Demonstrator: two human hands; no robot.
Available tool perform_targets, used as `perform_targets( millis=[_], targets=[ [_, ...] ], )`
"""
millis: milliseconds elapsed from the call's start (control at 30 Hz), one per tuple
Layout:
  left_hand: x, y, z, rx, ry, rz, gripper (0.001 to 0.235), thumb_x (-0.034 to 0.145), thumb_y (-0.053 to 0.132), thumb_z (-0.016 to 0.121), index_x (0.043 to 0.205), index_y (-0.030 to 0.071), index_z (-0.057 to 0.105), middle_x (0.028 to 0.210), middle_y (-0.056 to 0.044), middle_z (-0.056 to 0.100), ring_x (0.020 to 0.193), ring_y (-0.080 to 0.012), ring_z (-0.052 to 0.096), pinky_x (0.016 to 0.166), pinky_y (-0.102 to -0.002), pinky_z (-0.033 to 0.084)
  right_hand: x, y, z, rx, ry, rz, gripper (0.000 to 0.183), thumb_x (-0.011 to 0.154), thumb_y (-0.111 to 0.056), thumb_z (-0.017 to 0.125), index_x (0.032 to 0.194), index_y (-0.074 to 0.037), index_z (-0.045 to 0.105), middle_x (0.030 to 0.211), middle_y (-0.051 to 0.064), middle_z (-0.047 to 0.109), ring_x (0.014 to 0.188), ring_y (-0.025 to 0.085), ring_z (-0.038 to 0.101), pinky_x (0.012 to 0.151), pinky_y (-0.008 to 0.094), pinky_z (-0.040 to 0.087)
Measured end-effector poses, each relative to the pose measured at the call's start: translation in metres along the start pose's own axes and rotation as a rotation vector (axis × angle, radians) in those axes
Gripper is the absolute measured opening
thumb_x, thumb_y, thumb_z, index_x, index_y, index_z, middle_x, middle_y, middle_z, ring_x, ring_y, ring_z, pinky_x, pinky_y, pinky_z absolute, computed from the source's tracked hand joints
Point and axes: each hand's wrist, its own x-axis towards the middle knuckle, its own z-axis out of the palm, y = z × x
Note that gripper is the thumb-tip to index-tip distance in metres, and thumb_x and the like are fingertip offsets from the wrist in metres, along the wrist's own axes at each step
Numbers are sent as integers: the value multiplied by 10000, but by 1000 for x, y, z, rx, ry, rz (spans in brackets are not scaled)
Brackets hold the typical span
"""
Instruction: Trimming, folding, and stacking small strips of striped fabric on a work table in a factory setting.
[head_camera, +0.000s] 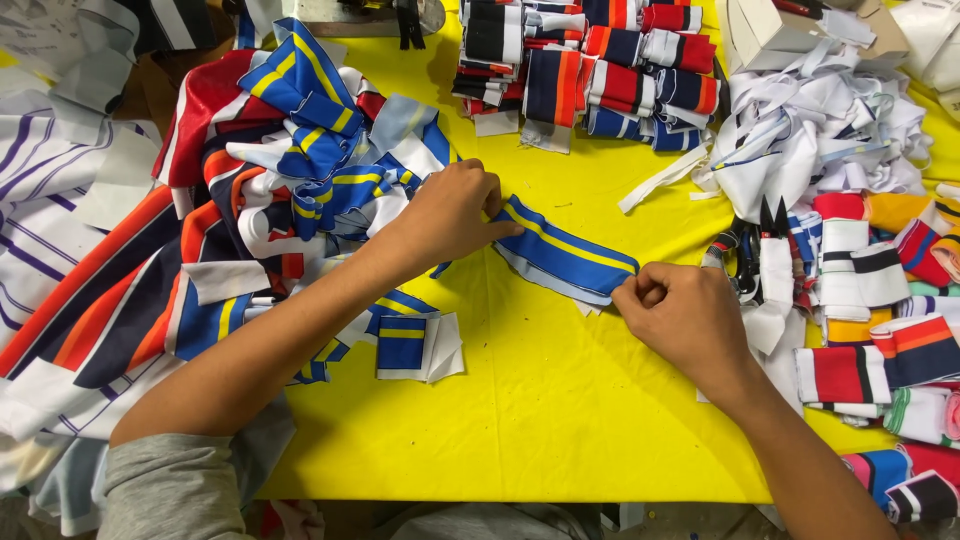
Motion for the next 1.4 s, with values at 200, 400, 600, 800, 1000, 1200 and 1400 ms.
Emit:
perform_targets(
  millis=[200, 400, 600, 800, 1000, 1200, 1400],
  targets=[
    [1, 7, -12, -162, -62, 48, 186, 896, 103, 745, 1024, -32, 753, 851, -232, 706, 754, -347, 758, 696, -403, 633, 0, -15, -7, -108, -135, 38, 329, 859, -279, 648, 636, -53, 737, 431, 93, 599, 476, 268, 653, 522, 366, 539],
    [10, 8, -5, -337, -81, 140, 181, 912, 18, 686, 1082, -11, 631, 898, -256, 748, 810, -373, 777, 679, -410, 636, 2, -2, 8, -9, 195, -294, 379, 949, -391, 744, 987, -17, 696, 636, 136, 656, 622, 322, 702, 531, 391, 558],
    [-10, 27, -5, -486, 2, 214, 213, 969, 15, 636, 1174, -10, 586, 987, -298, 739, 987, -461, 739, 808, -550, 629, 12, -9, 20, 135, 141, -419, 542, 944, -293, 714, 1357, 15, 544, 1182, 195, 569, 1168, 397, 620, 947, 495, 560],
    [-44, 36, 23, -651, 146, 333, 205, 1019, -4, 560, 1213, 39, 609, 1054, -249, 725, 1034, -459, 716, 843, -579, 618, 14, -19, 24, 243, -17, -512, 661, 900, -328, 727, 1443, -37, 488, 1324, 177, 508, 1258, 397, 548, 1099, 594, 402],
    [-62, 28, 40, -925, 314, 333, 260, 1084, 49, 499, 1317, 128, 583, 1208, -142, 679, 1279, -314, 601, 1078, -551, 486, 21, -33, 45, 485, 11, -550, 201, 1003, -260, 706, 933, -77, 663, 750, 55, 613, 708, 185, 676, 643, 278, 528],
    [-58, 16, 49, -1145, 286, 103, 406, 1128, 321, 485, 1479, 146, 378, 1342, -239, 541, 1394, -451, 470, 1155, -628, 378, 18, -30, 62, 846, -28, -382, 181, 1045, -183, 653, 891, -89, 655, 617, 4, 590, 586, 87, 642, 552, 213, 540],
    [-64, 24, 47, -1112, 220, 191, 541, 1088, 410, 538, 1508, 143, 325, 1064, -129, 709, 956, -206, 716, 890, -346, 588, 31, -18, 72, 1245, -15, -121, 200, 1053, -239, 600, 1177, -82, 602, 960, 103, 748, 834, 141, 750, 770, 332, 654]
  ],
)
